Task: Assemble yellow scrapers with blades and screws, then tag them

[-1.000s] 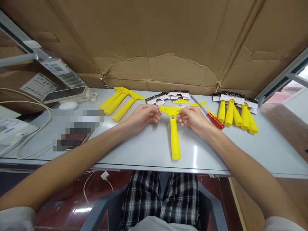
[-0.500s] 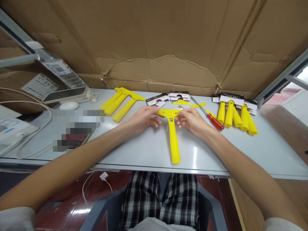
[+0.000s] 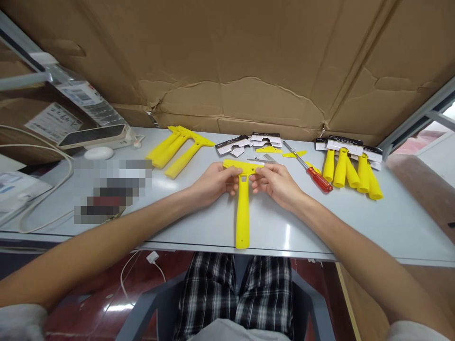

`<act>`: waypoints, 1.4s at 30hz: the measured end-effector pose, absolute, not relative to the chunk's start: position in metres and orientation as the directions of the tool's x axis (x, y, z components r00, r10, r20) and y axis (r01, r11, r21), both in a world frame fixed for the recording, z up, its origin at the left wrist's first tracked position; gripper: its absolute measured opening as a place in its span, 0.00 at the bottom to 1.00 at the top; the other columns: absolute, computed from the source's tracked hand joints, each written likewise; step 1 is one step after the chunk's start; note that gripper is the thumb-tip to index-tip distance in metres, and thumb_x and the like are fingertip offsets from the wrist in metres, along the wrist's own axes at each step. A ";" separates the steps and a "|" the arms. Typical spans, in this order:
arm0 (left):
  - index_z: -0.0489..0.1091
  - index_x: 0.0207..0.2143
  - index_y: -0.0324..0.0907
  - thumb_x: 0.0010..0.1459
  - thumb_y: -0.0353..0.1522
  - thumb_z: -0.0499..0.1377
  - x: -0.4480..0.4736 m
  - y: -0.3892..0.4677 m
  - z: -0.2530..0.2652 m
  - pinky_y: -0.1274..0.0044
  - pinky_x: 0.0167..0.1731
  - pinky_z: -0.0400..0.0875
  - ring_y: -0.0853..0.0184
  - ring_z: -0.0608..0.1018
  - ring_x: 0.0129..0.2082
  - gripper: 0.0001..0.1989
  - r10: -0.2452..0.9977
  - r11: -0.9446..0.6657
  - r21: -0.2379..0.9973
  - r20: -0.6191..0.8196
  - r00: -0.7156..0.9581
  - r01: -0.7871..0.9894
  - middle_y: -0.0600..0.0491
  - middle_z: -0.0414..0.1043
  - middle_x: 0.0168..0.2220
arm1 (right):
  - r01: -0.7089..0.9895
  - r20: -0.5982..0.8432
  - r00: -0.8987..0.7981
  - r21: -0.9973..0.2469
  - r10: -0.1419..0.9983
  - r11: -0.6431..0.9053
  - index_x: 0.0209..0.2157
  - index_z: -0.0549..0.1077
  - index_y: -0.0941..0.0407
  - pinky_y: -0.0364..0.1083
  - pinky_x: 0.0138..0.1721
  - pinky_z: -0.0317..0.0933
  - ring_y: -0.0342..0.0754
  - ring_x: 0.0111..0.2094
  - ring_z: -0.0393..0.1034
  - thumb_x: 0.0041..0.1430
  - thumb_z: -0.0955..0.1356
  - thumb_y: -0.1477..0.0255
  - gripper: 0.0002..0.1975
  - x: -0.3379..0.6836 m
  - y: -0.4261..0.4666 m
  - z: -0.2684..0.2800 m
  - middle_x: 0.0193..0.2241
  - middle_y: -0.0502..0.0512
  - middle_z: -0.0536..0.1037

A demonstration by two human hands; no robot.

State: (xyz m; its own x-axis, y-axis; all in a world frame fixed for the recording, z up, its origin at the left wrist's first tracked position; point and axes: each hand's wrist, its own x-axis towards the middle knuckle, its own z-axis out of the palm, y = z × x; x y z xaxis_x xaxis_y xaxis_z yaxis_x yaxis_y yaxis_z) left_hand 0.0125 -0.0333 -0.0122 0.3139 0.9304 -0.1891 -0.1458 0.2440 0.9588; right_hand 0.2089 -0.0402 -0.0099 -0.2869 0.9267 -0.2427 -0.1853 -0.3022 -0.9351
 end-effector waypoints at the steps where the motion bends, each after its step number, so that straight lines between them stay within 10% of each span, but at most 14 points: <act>1: 0.71 0.25 0.36 0.62 0.29 0.64 0.013 -0.034 -0.012 0.80 0.18 0.70 0.73 0.73 0.18 0.12 0.936 0.235 0.961 -0.183 0.299 -0.148 0.54 0.70 0.21 | -0.184 -0.255 -0.293 -0.931 0.922 -0.316 0.38 0.69 0.63 0.43 0.31 0.69 0.41 0.30 0.72 0.50 0.75 0.65 0.20 0.208 -0.040 -0.010 0.33 0.58 0.76; 33: 0.72 0.29 0.38 0.58 0.37 0.70 0.011 -0.031 -0.015 0.78 0.20 0.73 0.71 0.75 0.21 0.13 0.943 0.097 0.993 -0.071 0.325 -0.067 0.53 0.72 0.24 | -0.176 -0.317 -0.293 -0.909 0.902 -0.377 0.39 0.68 0.63 0.42 0.31 0.69 0.40 0.27 0.72 0.61 0.70 0.70 0.11 0.211 -0.035 -0.009 0.33 0.61 0.79; 42: 0.79 0.42 0.39 0.61 0.35 0.66 -0.005 -0.017 -0.018 0.75 0.26 0.71 0.69 0.75 0.22 0.10 0.928 -0.189 0.940 0.076 0.365 0.285 0.53 0.75 0.25 | -0.189 -0.161 -0.051 -0.968 0.986 -0.168 0.37 0.66 0.62 0.42 0.30 0.67 0.40 0.28 0.70 0.59 0.68 0.72 0.08 0.252 -0.009 0.014 0.32 0.59 0.76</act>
